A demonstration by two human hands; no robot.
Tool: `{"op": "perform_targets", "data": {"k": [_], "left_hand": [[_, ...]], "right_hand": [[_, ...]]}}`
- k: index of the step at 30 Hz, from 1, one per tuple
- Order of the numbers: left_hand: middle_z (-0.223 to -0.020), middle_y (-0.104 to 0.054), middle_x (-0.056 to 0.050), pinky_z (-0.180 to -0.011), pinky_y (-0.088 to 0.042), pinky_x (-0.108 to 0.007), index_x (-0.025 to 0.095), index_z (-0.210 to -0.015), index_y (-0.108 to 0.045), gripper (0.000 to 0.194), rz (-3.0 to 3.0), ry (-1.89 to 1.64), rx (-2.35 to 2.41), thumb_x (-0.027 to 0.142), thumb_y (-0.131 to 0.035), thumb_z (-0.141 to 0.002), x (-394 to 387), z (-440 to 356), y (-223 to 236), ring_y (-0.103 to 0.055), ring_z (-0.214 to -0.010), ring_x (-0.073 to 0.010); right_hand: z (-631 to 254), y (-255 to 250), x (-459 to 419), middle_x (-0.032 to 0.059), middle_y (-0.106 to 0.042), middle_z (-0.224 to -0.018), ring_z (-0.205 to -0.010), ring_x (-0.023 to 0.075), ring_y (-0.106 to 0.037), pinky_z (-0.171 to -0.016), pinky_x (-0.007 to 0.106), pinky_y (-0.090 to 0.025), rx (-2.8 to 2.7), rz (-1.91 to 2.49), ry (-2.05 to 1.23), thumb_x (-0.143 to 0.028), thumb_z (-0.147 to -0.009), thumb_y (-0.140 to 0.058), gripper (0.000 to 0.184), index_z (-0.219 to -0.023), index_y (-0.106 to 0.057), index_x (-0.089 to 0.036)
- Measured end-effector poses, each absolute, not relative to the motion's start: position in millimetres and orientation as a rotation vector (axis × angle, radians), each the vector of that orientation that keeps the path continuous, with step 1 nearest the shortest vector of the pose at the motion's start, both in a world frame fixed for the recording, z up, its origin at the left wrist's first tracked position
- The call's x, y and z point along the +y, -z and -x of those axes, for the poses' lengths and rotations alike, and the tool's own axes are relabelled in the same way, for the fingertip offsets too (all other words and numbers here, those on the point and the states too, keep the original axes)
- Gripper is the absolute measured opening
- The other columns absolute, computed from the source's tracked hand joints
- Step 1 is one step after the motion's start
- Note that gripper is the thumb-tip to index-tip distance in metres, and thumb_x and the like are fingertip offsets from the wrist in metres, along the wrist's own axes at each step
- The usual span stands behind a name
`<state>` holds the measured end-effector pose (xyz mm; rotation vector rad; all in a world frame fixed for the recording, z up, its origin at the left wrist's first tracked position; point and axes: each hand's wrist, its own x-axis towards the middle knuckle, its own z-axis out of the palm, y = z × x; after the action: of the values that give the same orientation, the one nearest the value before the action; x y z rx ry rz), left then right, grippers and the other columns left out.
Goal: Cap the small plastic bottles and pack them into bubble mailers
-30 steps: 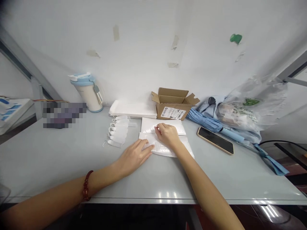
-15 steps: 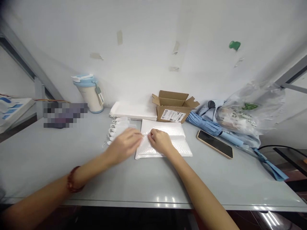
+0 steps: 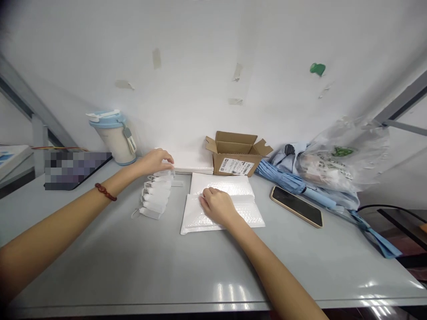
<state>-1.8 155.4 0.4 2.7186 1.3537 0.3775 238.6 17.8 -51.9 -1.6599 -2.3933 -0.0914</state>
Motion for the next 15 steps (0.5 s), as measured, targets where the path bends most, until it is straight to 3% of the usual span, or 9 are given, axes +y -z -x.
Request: {"op": "perform_targets", "data": {"k": [5, 15], "left_hand": [[-0.083, -0.073, -0.004, -0.071, -0.044, -0.024, 0.020, -0.075, -0.072, 0.021, -2.736, -0.285, 1.309, 0.029, -0.053, -0.076, 162.7, -2.5, -1.8, -0.063, -0.082, -0.0194], [-0.090, -0.072, -0.006, -0.070, -0.043, -0.026, 0.017, -0.088, -0.069, 0.027, -2.756, -0.428, 1.458, 0.025, -0.045, -0.080, 154.7, -1.8, -8.6, -0.064, -0.080, -0.0202]], "right_hand": [[-238.2, 52.1, 17.8, 0.0055, -0.065, -0.080, -0.071, 0.0161, -0.059, -0.057, 0.026, -0.029, -2.418, 1.651, 0.106, -0.027, -0.094, -0.038, 0.022, -0.082, -0.054, -0.017], [-237.3, 51.7, 18.5, 0.0059, -0.065, -0.080, -0.071, 0.0165, -0.060, -0.058, 0.025, -0.031, -2.419, 1.646, 0.104, -0.026, -0.094, -0.038, 0.023, -0.082, -0.055, -0.017]]}}
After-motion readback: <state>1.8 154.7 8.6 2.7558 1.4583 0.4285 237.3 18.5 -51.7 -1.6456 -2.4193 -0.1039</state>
